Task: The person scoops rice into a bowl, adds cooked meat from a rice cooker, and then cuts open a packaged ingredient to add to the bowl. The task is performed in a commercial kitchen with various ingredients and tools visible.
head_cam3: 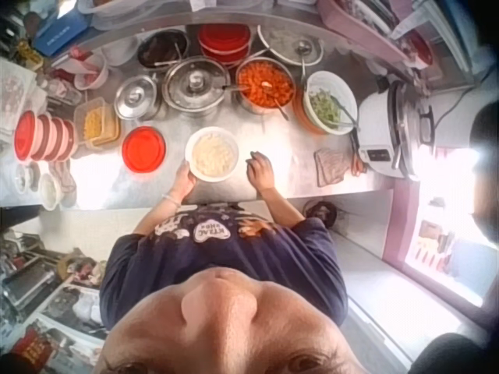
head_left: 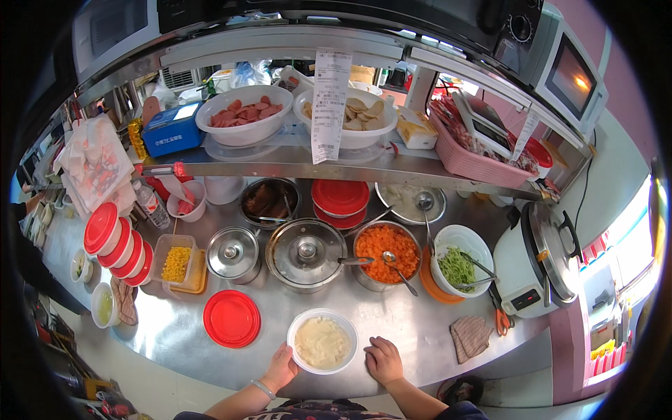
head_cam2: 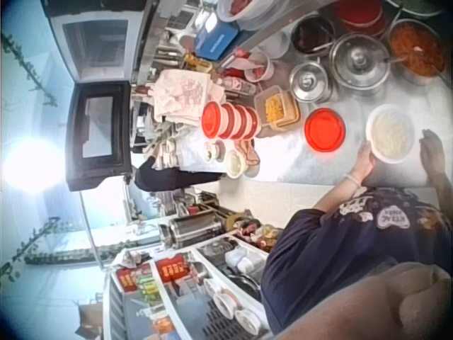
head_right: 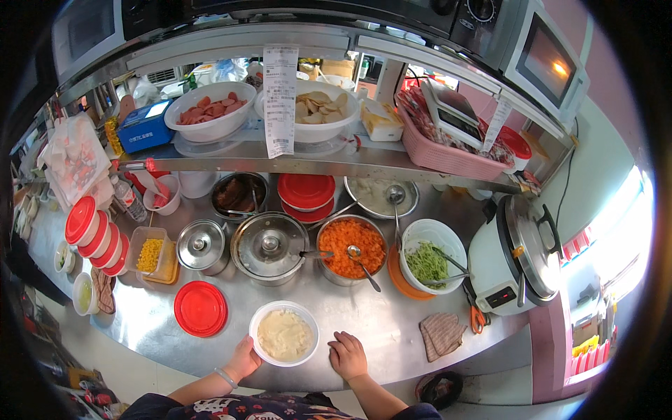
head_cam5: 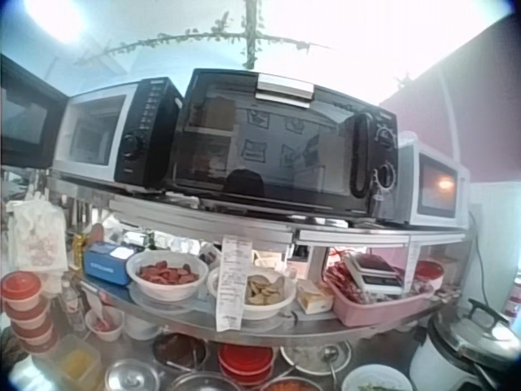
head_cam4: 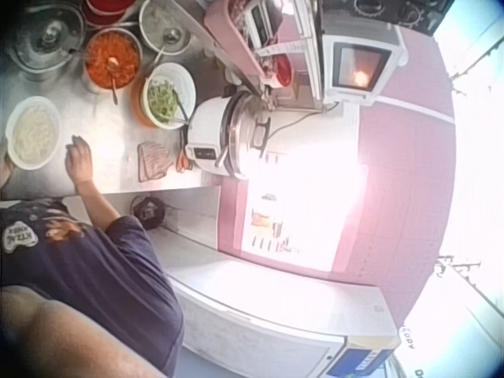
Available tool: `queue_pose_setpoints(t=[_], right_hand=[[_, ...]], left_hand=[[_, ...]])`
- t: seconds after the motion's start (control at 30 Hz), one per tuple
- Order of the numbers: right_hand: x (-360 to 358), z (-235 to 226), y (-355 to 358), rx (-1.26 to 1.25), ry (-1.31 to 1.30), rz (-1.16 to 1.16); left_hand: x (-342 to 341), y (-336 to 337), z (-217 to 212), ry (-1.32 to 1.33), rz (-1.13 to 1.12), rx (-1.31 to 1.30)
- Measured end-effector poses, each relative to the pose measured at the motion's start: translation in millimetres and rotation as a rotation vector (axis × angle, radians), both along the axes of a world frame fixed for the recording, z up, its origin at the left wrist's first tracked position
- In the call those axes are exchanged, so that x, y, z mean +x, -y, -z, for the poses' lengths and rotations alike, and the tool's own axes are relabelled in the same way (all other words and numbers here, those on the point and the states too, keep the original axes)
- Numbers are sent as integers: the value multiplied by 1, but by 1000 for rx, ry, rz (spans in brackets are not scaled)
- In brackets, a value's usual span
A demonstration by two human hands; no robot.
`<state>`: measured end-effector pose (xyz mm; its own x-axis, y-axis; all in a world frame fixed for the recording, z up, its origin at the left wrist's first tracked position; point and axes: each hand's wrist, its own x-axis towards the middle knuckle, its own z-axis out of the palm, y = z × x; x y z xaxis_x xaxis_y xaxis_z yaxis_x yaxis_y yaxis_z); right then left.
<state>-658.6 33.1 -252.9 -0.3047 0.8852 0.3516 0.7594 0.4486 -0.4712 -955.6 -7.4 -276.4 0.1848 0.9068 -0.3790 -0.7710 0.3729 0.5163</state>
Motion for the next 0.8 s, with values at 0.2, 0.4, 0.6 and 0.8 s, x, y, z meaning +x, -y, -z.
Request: queue_pose_setpoints(t=[0.2,0.4,0.6,0.8], right_hand=[[1,0,0,-19,10,3],[1,0,-1,-21,-4,1],[1,-2,-1,-22,-15,-4],[0,-4,-1,-30,-2,-3]], left_hand=[[1,0,1,-9,-8,8],[2,0,-3,-4,-16,17],[2,-1,-5,2,-28,5],[2,0,-2,4,-38,-8]])
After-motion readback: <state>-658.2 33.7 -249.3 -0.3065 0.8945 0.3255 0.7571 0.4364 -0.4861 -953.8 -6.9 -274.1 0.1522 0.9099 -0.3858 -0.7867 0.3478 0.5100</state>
